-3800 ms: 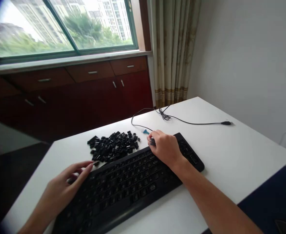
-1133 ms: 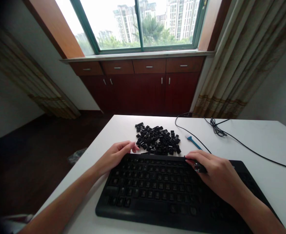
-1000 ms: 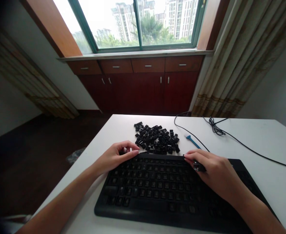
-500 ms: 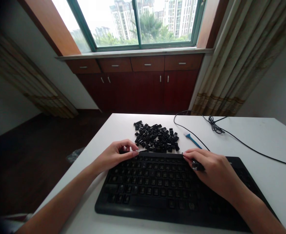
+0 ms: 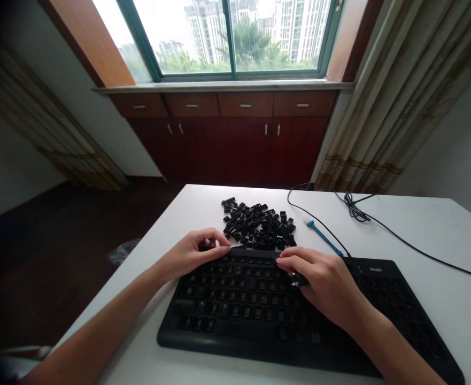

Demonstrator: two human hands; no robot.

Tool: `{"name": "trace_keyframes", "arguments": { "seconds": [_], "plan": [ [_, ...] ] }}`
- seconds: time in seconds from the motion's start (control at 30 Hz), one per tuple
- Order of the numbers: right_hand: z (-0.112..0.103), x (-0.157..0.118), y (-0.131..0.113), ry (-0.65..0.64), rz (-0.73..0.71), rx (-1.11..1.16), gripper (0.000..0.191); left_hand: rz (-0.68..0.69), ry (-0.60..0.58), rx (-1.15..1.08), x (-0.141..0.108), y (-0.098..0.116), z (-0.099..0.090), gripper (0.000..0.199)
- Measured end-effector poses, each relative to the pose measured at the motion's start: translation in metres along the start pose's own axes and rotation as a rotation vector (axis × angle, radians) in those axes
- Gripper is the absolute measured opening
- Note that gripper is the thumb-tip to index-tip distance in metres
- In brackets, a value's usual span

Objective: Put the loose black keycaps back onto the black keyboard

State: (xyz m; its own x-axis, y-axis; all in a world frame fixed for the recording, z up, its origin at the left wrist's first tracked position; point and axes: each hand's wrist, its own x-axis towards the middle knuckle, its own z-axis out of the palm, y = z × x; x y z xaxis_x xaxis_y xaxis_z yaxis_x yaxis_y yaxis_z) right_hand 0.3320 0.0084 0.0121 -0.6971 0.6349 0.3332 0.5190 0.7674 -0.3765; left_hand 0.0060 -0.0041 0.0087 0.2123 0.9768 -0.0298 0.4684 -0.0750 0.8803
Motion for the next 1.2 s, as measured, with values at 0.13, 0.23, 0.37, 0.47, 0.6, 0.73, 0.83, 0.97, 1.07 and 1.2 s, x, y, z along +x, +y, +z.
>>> {"name": "trace_keyframes", "arguments": {
  "seconds": [0.13,0.23,0.37,0.47,0.6,0.73,0.83,0.97,1.07,1.2],
  "plan": [
    [-0.001,0.0,0.0,-0.003,0.002,0.004,0.026,0.006,-0.003,-0.003,0.0,-0.001,0.0,0.03],
    [-0.001,0.0,-0.001,-0.005,0.006,0.019,0.025,0.01,-0.001,-0.004,0.0,-0.001,-0.001,0.029],
    [0.001,-0.001,-0.001,0.024,0.005,0.024,0.023,0.006,-0.008,-0.014,-0.001,0.001,-0.001,0.028],
    [0.001,-0.001,-0.001,0.011,0.022,0.027,0.021,0.007,-0.011,-0.014,-0.001,0.001,-0.001,0.027],
    [0.001,0.001,-0.003,0.013,0.021,0.028,0.018,0.007,-0.012,-0.012,0.0,0.0,0.0,0.028],
    [0.0,0.002,-0.004,0.019,0.006,0.034,0.015,-0.003,-0.014,-0.024,0.0,-0.001,0.0,0.028],
    [0.0,0.003,-0.003,-0.009,0.012,0.033,0.014,-0.01,-0.014,-0.032,0.0,-0.001,0.0,0.029],
    [-0.003,0.002,-0.005,0.007,0.009,0.053,0.013,-0.023,-0.012,-0.018,0.0,0.0,-0.001,0.03],
    [-0.012,0.002,-0.009,0.179,0.091,0.174,0.006,-0.024,-0.013,-0.018,0.0,-0.001,-0.001,0.03],
    [-0.028,0.012,-0.013,0.565,0.415,0.614,0.034,-0.037,-0.013,-0.03,0.001,-0.002,0.0,0.032]
  ]
}}
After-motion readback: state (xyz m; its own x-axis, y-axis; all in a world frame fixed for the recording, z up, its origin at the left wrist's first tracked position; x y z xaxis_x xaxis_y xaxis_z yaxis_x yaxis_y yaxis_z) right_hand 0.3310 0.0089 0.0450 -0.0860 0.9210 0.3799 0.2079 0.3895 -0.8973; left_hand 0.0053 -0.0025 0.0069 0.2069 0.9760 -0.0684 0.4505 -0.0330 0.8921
